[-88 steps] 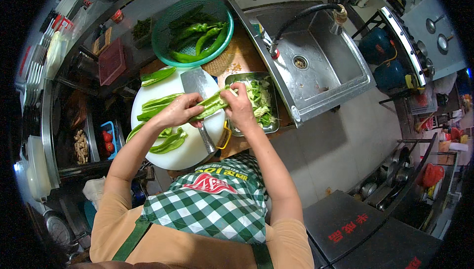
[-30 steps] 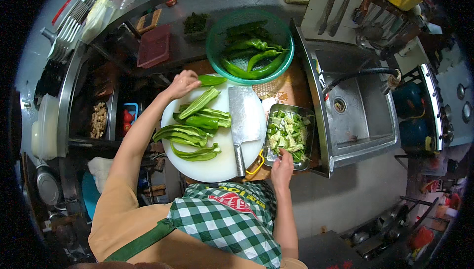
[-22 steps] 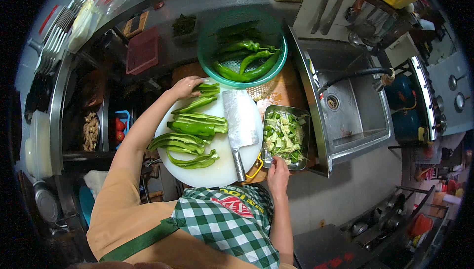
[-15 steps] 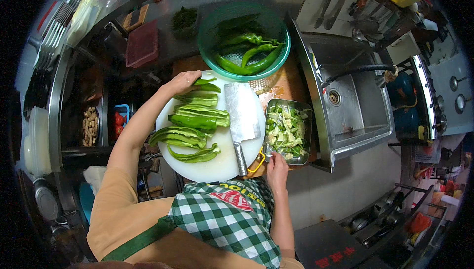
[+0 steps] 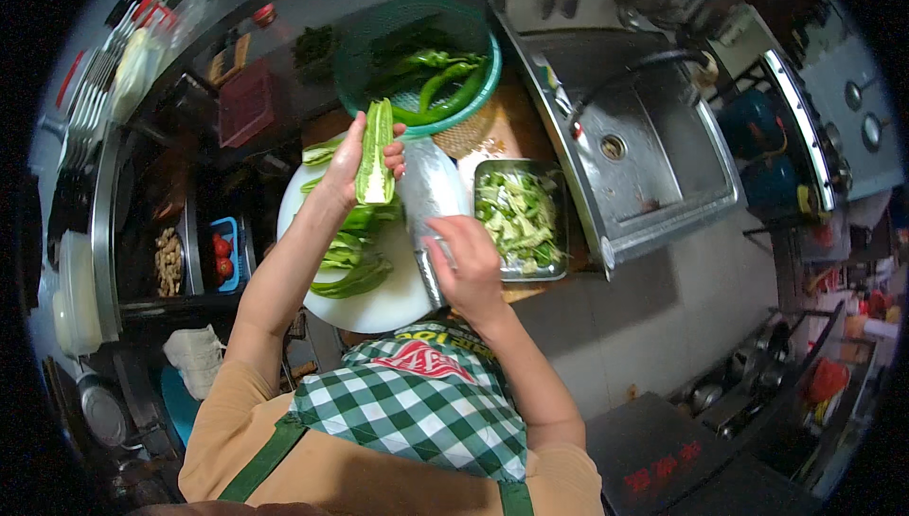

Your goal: The person removes seeds and membranes from green peppers by hand, placing the scraps into a metal tray. They then use a cleaver to slice the peppers into thin strips on a white cutting board and transfer the strips into a pink basket.

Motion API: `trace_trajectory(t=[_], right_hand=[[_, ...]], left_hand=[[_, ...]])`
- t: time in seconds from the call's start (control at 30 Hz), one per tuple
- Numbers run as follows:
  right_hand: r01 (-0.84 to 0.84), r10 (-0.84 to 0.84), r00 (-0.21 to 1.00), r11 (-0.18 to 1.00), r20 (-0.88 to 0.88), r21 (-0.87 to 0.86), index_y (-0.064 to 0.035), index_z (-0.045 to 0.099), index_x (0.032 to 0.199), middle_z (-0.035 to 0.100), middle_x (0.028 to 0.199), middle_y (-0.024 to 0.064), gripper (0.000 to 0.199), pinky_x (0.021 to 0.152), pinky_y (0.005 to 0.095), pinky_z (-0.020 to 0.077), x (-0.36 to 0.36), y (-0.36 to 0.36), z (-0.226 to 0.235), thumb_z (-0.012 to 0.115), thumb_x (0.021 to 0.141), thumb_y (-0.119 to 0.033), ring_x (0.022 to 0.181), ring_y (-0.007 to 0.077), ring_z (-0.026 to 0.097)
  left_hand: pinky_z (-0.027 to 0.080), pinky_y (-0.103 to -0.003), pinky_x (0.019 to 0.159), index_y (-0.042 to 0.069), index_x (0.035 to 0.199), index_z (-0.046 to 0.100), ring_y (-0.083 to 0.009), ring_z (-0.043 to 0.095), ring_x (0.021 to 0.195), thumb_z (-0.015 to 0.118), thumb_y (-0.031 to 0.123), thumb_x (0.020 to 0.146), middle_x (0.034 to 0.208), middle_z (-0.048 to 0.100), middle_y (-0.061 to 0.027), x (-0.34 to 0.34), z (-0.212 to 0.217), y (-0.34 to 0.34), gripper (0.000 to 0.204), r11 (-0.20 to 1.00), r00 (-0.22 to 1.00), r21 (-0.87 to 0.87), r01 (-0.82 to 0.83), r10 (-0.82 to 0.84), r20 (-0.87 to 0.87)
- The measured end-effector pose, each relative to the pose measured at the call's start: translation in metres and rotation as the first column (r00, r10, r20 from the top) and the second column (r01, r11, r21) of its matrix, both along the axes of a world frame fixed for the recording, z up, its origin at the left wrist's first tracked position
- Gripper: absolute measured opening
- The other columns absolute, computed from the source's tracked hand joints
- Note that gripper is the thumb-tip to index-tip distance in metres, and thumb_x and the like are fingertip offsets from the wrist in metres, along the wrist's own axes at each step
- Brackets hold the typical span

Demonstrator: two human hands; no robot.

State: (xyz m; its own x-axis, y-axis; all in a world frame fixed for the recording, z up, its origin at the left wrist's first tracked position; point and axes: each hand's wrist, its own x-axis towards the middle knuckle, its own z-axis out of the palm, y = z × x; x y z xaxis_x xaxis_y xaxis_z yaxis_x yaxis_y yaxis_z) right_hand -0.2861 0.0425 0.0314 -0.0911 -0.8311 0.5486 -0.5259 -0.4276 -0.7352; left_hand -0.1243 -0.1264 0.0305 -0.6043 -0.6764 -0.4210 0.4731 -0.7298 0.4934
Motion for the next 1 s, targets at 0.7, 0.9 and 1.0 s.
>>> trace_trajectory(t=[0.7, 0.9, 1.0], right_hand=[[0.000, 0.000, 0.999, 1.000, -0.044, -0.009, 0.0006, 0.064, 0.093, 0.062, 0.079, 0.0137, 0.026, 0.072, 0.0341, 0.0512, 0.003, -0.021, -0.045, 0.063, 0.068, -0.001, 0.072, 0.0302, 0.062], [-0.160, -0.003, 0.910, 0.920, 0.414, 0.357, 0.0009, 0.068, 0.093, 0.066, 0.079, 0.0091, 0.021, 0.059, 0.0242, 0.0500, -0.006, -0.017, -0.041, 0.062, 0.073, 0.001, 0.064, 0.0123, 0.062], [-0.232, -0.071, 0.681, 0.923, 0.728, 0.307, 0.0039, 0.065, 0.101, 0.066, 0.087, 0.0038, 0.020, 0.066, 0.0208, 0.0479, -0.029, -0.013, -0.024, 0.060, 0.081, 0.002, 0.076, 0.0078, 0.059]], left_hand=[[0.048, -0.029, 0.050, 0.001, 0.092, 0.052, -0.0188, 0.053, 0.052, 0.022, 0.061, 0.093, 0.061, 0.052, -0.0082, -0.070, -0.027, 0.045, 0.068, 0.986, 0.830, -0.127, 0.107, -0.018, 0.557], [0.048, -0.027, 0.051, 0.001, 0.093, 0.058, -0.0145, 0.054, 0.053, 0.020, 0.065, 0.091, 0.065, 0.056, -0.0069, -0.056, -0.040, 0.043, 0.075, 0.896, 0.757, -0.284, 0.342, -0.084, 0.648], [0.056, -0.032, 0.054, 0.001, 0.103, 0.052, -0.0217, 0.062, 0.059, 0.020, 0.067, 0.090, 0.066, 0.055, -0.0069, -0.055, -0.033, 0.048, 0.074, 0.959, 0.776, -0.134, 0.250, -0.116, 0.620]])
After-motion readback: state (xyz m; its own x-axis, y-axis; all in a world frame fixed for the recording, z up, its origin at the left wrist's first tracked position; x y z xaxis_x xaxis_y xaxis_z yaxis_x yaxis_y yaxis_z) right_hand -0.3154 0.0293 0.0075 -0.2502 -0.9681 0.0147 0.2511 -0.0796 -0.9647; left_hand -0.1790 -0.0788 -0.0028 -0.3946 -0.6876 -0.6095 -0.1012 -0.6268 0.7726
